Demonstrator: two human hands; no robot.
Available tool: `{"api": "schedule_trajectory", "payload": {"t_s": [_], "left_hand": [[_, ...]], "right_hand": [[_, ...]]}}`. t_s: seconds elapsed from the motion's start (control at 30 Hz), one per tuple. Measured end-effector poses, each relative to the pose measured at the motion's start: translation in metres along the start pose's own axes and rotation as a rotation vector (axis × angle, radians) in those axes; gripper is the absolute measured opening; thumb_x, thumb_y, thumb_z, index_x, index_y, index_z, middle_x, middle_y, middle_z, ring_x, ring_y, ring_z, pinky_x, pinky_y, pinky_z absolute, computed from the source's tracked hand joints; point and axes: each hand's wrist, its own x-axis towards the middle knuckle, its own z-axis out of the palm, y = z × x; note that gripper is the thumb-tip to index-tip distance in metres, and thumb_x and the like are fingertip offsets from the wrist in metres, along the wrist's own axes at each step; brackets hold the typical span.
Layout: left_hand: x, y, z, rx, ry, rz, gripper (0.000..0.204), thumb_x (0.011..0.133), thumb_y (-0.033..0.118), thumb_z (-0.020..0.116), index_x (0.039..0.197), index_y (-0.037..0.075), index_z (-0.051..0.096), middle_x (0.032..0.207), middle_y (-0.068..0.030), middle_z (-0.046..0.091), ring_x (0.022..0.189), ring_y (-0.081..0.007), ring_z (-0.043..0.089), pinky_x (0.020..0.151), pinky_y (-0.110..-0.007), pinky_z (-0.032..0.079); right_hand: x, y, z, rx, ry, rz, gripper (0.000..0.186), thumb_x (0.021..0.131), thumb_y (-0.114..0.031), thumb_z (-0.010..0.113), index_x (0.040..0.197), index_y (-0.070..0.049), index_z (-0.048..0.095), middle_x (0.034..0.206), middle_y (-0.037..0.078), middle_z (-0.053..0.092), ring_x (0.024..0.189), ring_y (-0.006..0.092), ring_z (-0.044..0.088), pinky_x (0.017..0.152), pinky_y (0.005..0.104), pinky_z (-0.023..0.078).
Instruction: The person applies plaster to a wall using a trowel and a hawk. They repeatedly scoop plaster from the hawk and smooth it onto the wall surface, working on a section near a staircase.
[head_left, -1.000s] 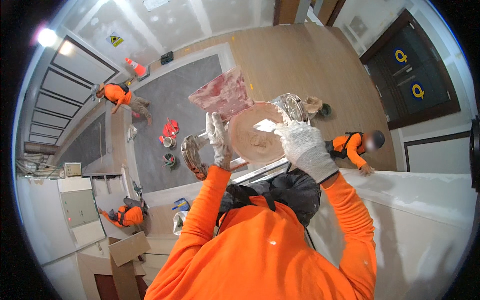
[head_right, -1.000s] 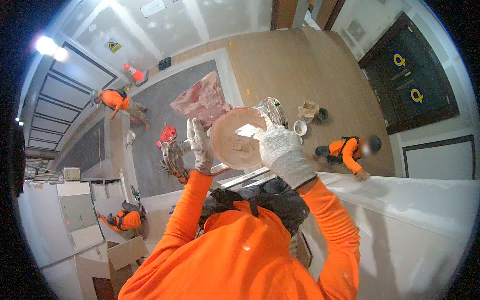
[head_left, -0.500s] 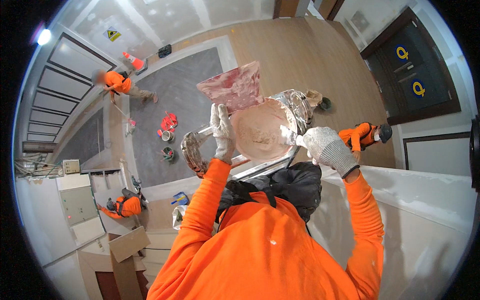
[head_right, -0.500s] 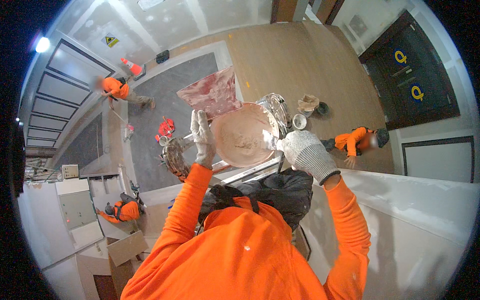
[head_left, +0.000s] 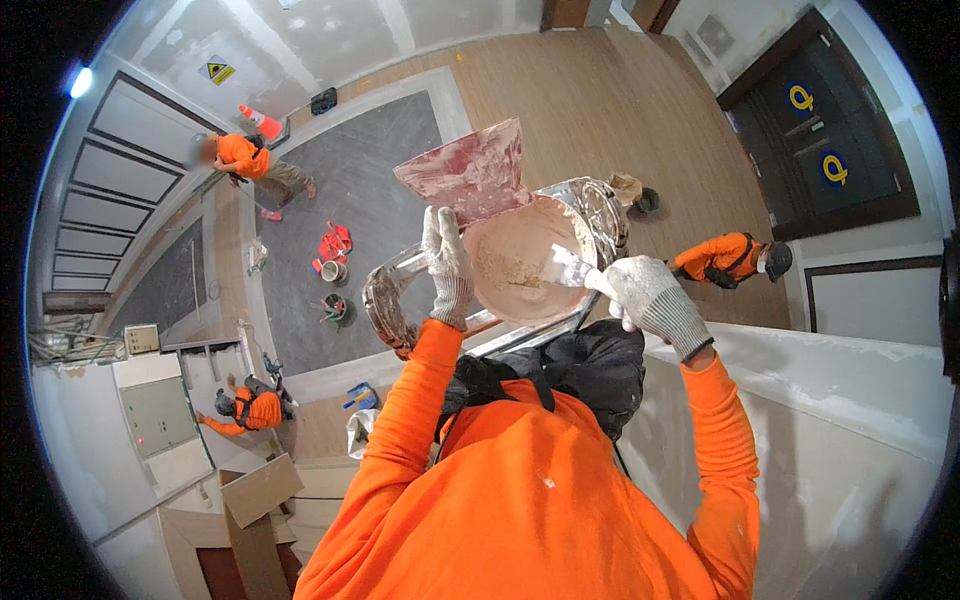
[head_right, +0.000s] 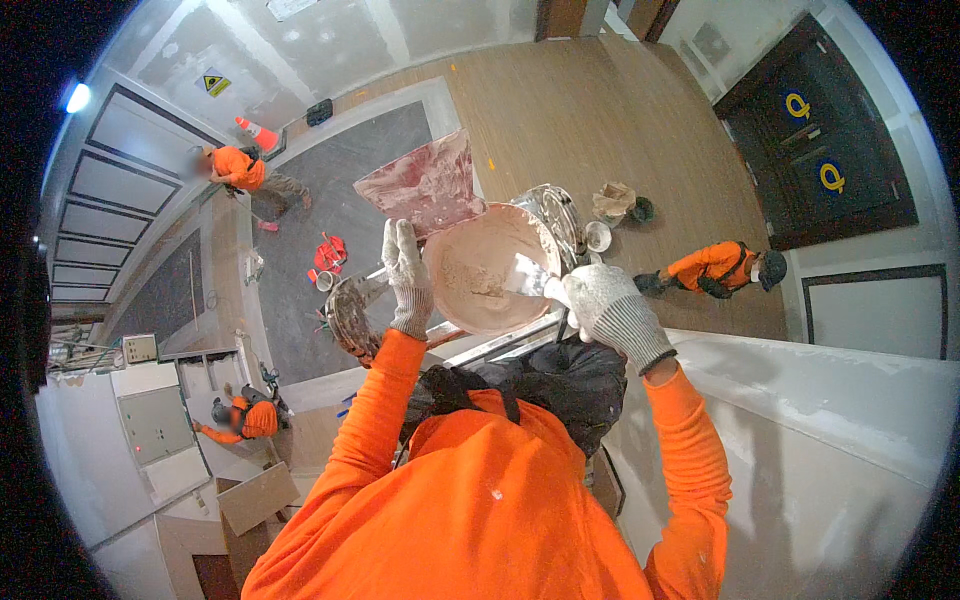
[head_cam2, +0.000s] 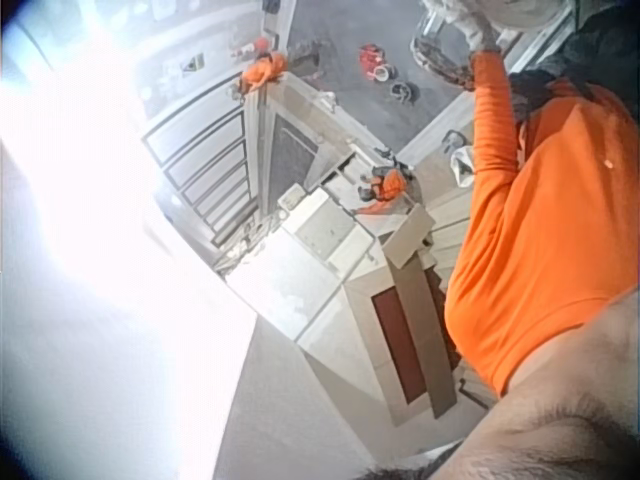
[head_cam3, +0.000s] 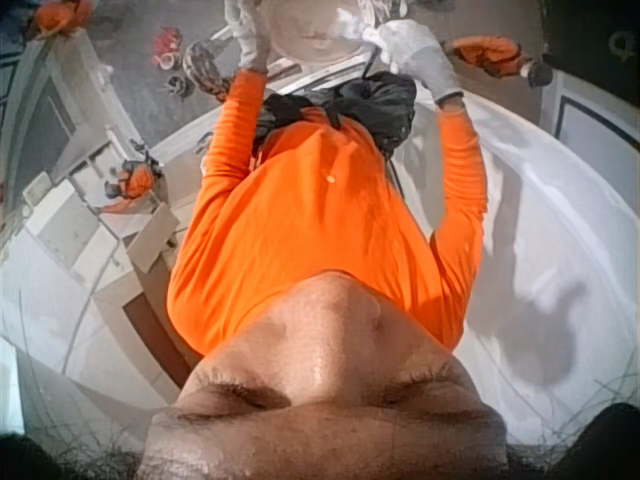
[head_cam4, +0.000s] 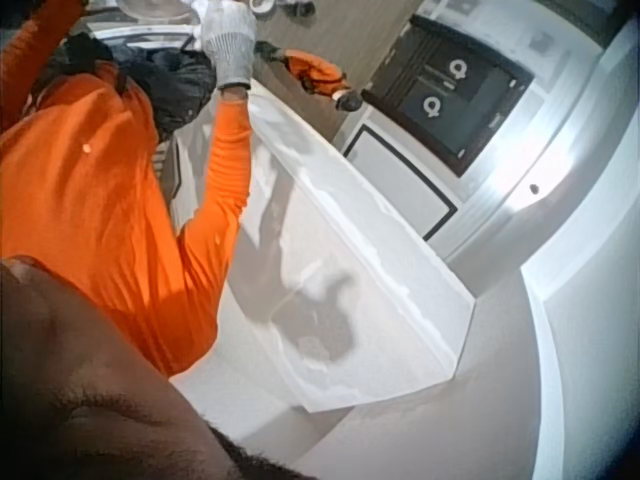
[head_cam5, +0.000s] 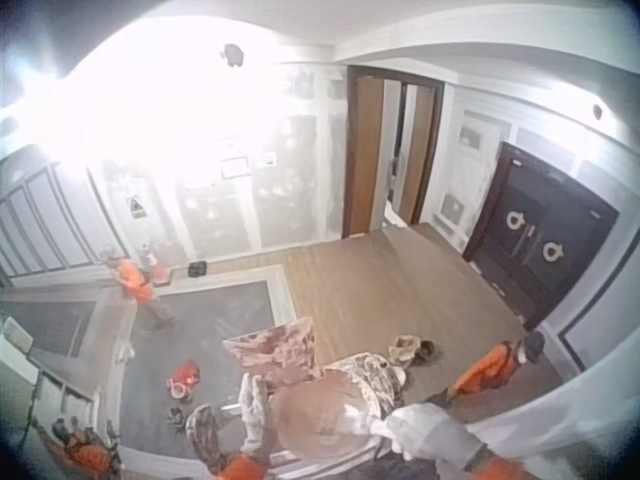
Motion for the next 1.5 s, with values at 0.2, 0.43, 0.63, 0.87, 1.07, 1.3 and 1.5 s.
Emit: {"api": "schedule_trajectory", "payload": {"t_s": [0.2, 0.43, 0.63, 0.87, 1.07, 1.3, 1.5], "left_hand": [[0.004, -0.027, -0.011, 0.179, -0.074, 0.19, 0.06, 0.111, 0.026, 0.053, 0.159, -0.004, 0.034, 0.156, -0.0275, 0.044, 0.144, -0.0354, 0.046, 0.12, -0.043, 0.037], [0.012, -0.06, -0.02, 0.225, -0.142, 0.31, 0.057, 0.106, 0.001, 0.049, 0.161, 0.005, 0.036, 0.159, -0.0323, 0.037, 0.145, -0.0476, 0.042, 0.121, -0.051, 0.035], [0.005, -0.05, -0.023, 0.698, -0.09, 0.726, 0.053, 0.108, 0.007, 0.05, 0.16, 0.003, 0.038, 0.161, -0.0296, 0.037, 0.148, -0.0442, 0.039, 0.123, -0.05, 0.033], [0.014, -0.075, -0.038, 0.341, -0.268, 0.356, 0.06, 0.111, 0.029, 0.047, 0.163, 0.004, 0.031, 0.168, -0.018, 0.031, 0.151, -0.0312, 0.037, 0.126, -0.045, 0.03], [0.021, -0.046, 0.012, -0.006, -0.372, 0.224, 0.062, 0.109, 0.031, 0.049, 0.161, 0.001, 0.031, 0.159, -0.0212, 0.042, 0.141, -0.0327, 0.049, 0.119, -0.049, 0.041], [0.008, 0.005, 0.062, 0.022, -0.424, 0.192, 0.061, 0.108, 0.031, 0.051, 0.159, 0.001, 0.034, 0.156, -0.0199, 0.045, 0.138, -0.0313, 0.051, 0.116, -0.048, 0.043], [0.0, 0.031, 0.078, 0.022, -0.462, 0.208, 0.06, 0.107, 0.03, 0.052, 0.158, 0.001, 0.036, 0.154, -0.0187, 0.047, 0.135, -0.03, 0.053, 0.115, -0.047, 0.044]], "right_hand": [[0.033, 0.0, 0.026, -0.036, 0.144, -0.065, 0.016, 0.091, -0.016, 0.066, 0.098, -0.002, 0.071, 0.093, 0.02, 0.074, 0.092, 0.0378, 0.074, 0.082, 0.0475, 0.058], [0.028, -0.014, 0.052, 0.027, 0.566, -0.224, 0.027, 0.095, -0.016, 0.06, 0.116, 0.0, 0.066, 0.092, 0.015, 0.07, 0.081, 0.035, 0.069, 0.077, 0.0466, 0.055], [0.043, -0.022, 0.086, 0.494, 0.388, -0.06, 0.021, 0.089, -0.015, 0.064, 0.105, -0.001, 0.066, 0.089, 0.013, 0.068, 0.079, 0.029, 0.067, 0.07, 0.0421, 0.054], [0.072, -0.021, 0.128, 0.58, 0.617, -0.191, 0.011, 0.094, -0.015, 0.063, 0.087, -0.008, 0.066, 0.08, 0.007, 0.062, 0.074, 0.023, 0.061, 0.07, 0.0445, 0.051], [0.053, -0.05, 0.113, 0.415, 0.592, 0.031, 0.012, 0.096, -0.021, 0.061, 0.098, -0.012, 0.069, 0.085, 0.008, 0.065, 0.08, 0.0245, 0.069, 0.065, 0.0385, 0.055], [0.093, -0.034, 0.155, 0.417, 0.866, -0.198, 0.012, 0.098, -0.02, 0.058, 0.098, -0.012, 0.066, 0.075, 0.006, 0.063, 0.074, 0.0219, 0.069, 0.058, 0.0359, 0.052], [0.109, 0.005, 0.15, 1.2, 0.147, -0.147, 0.028, 0.107, -0.035, 0.053, 0.107, -0.014, 0.071, 0.077, 0.0, 0.065, 0.054, 0.0112, 0.06, 0.046, 0.0294, 0.045]]}}
